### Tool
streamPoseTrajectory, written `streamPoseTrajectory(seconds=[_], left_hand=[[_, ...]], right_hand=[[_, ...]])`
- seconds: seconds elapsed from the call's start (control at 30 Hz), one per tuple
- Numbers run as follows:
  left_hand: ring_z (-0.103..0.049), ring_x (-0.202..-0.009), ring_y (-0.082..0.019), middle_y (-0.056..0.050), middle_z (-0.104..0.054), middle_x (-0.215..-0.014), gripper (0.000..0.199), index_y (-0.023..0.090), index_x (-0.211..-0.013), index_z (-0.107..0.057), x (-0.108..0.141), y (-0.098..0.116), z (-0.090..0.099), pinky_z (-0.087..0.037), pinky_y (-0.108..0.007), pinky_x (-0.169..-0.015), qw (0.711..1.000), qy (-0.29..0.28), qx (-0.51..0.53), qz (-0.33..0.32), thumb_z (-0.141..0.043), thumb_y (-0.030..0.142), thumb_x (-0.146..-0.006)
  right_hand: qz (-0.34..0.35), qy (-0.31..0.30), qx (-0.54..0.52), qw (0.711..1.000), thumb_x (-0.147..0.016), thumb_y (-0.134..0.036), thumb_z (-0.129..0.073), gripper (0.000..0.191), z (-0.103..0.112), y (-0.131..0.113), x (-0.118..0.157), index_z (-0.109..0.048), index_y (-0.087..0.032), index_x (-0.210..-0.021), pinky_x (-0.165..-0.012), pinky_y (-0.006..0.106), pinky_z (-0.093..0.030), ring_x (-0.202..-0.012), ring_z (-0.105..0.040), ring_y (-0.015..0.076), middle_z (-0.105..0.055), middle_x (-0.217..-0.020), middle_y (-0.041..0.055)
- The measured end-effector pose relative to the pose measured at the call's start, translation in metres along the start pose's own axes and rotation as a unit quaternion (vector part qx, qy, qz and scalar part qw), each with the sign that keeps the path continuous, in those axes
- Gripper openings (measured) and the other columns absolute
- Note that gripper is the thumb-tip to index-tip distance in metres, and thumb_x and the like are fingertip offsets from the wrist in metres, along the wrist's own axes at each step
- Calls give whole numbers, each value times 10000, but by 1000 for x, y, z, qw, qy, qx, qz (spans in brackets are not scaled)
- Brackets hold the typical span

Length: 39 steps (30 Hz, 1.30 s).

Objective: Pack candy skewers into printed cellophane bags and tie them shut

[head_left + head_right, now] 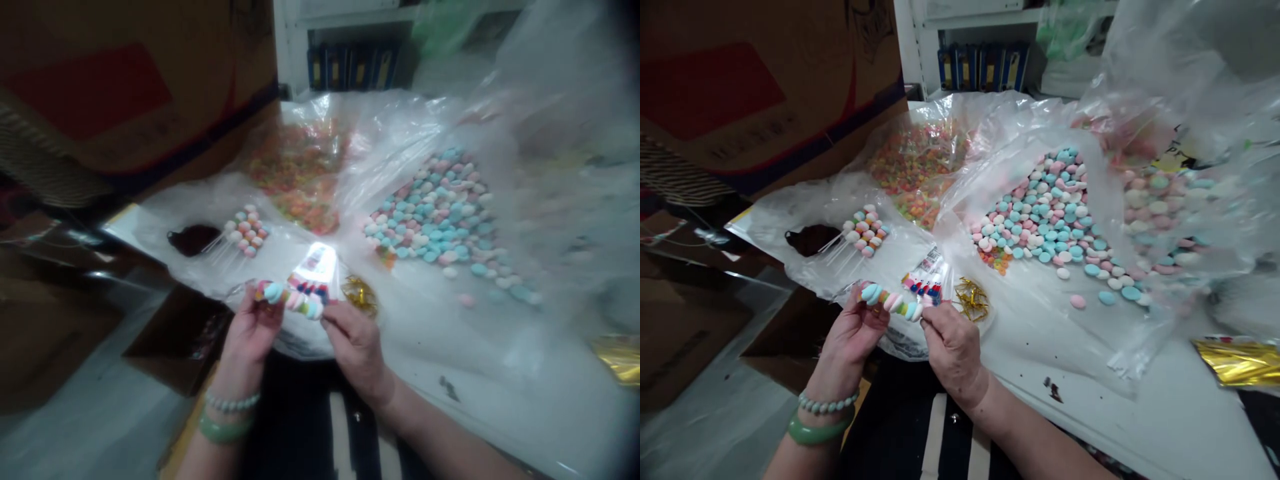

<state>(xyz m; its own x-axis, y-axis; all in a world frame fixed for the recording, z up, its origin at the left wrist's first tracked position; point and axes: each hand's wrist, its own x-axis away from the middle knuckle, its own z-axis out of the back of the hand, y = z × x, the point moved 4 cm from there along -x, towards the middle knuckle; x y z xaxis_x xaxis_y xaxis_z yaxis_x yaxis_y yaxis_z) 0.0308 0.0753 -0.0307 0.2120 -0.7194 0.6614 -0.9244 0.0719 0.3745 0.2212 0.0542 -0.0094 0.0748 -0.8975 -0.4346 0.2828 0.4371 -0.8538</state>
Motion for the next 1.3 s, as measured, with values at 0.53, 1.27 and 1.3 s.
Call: streamPoseTrajectory(seconds=[0.53,1.27,1.3], left_hand=[[-688,-619,-180,-61,-705,-690,343,133,-725,-657,2,15,-1,-603,-320,-608,996,10,-33,-88,-450,144,-999],[-699,-670,-184,-52,-700,-708,280,141,-735,-640,-8,5,5,-615,-366,-701,995,30,-37,-93,-496,122,-974],[-696,-669,-177,-46,-694,-699,271,136,-728,-637,-7,4,4,-614,-358,-711,993,26,-32,-107,-512,120,-969]], right_hand=[[60,-45,149,986,-877,-48,-463,280,4,-1,2,-692,-206,-903,-739,271,-517,-736,-637,177,-661,-803,54],[12,-52,138,989,-879,-74,-495,246,-3,12,1,-696,-211,-917,-723,270,-501,-760,-658,183,-689,-817,43],[34,-50,171,983,-877,-64,-483,261,-3,9,2,-696,-203,-935,-718,272,-494,-757,-649,185,-683,-820,51]])
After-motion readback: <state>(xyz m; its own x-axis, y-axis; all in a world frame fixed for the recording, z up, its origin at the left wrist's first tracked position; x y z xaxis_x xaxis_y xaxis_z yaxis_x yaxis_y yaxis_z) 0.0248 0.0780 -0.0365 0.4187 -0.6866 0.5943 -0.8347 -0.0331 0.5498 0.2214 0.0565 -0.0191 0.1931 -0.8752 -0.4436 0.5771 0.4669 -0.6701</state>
